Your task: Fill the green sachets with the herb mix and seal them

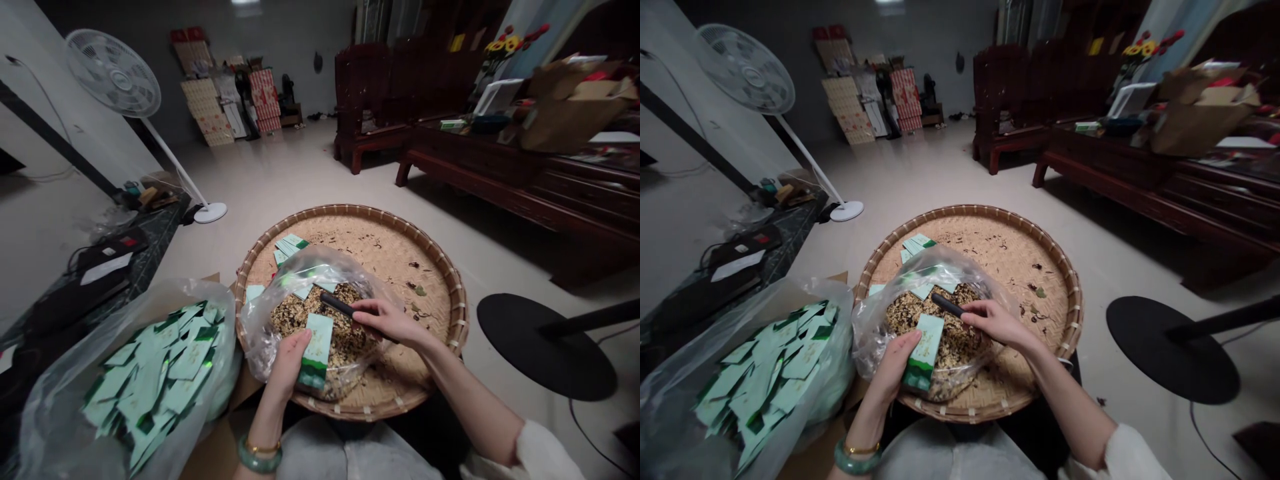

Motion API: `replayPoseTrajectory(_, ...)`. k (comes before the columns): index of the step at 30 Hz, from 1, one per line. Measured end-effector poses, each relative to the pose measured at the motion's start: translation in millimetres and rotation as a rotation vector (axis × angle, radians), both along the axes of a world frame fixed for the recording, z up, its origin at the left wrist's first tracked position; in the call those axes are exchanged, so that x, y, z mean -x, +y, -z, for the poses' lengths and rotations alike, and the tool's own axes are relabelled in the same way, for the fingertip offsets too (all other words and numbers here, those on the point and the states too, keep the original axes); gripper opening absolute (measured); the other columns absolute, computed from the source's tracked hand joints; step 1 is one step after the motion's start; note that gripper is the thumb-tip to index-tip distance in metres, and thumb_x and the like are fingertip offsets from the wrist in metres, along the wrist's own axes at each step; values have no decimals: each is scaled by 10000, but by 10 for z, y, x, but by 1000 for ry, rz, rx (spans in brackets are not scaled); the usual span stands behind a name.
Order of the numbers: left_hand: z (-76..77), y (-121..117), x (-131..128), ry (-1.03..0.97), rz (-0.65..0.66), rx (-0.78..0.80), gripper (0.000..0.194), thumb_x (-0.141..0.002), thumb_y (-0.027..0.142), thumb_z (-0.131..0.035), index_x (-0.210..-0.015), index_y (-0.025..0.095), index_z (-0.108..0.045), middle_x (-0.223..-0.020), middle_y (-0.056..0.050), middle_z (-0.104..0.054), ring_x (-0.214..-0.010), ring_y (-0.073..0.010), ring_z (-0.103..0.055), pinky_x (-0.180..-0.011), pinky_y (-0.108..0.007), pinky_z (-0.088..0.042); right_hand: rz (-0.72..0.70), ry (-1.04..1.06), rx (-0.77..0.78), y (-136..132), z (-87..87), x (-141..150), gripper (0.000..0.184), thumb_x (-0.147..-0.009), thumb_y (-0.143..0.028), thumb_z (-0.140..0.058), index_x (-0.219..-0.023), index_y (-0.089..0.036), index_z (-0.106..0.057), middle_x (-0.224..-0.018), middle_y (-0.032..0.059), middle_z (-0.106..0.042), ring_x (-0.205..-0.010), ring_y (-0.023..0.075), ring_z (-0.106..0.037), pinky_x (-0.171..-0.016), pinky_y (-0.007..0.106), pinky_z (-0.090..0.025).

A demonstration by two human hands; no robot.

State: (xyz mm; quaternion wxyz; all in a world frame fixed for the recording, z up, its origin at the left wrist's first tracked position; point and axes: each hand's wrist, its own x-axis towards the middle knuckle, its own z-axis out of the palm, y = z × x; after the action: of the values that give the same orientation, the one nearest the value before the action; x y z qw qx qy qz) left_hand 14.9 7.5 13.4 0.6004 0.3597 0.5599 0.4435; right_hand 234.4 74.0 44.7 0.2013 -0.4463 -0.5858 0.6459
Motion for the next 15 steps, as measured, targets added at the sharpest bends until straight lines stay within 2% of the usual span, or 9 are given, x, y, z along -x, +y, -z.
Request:
replayPoseTrajectory(3,7,-3,10,8,-9,-2,421,-664,544,-675,-648,124,-633,-578,10,-558,-538,-108,-448,-523,-216,-338,-42,-87,-76,-14,-25,1,474,-768,-467,-608,-1102,-132,-636,-769,40,-642,-518,92,-452,-446,208,-343)
replayPoseTrajectory(8,-36,0,-27,3,56,-2,428,-694,540,-650,-717,114,-682,-595,-9,-598,-555,-124,-481,-544,-227,-368,-122,-166,-407,-78,-3,157,275,-822,-349,-558,-937,-146,-702,-826,48,-677,-715,164,-554,-626,258,-402)
replayPoseTrajectory(10,-40,-4,-22,-4,61,3,421,-692,533,-656,-719,114,-687,-595,-10,-607,-559,-127,-491,-545,-227,-371,-118,-141,-387,-88,20,188,281,-824,-353,-556,-958,-149,-697,-824,41,-679,-712,162,-558,-623,253,-401)
replayPoseTrajectory(13,-24,-15,19,-14,33,11,411,-673,523,-679,-697,113,-682,-593,-10,-614,-558,-128,-496,-542,-227,-371,-96,-115,-238,-68,54,138,335,-817,-402,-560,-984,-137,-677,-723,22,-650,-593,127,-525,-527,225,-376)
replayPoseTrajectory(15,-11,-24,57,-20,-15,20,419,-656,528,-693,-700,111,-684,-594,-13,-624,-553,-129,-500,-550,-231,-378,-50,-150,-193,-30,95,48,391,-829,-444,-535,-1035,-133,-653,-695,20,-639,-540,121,-511,-490,225,-371)
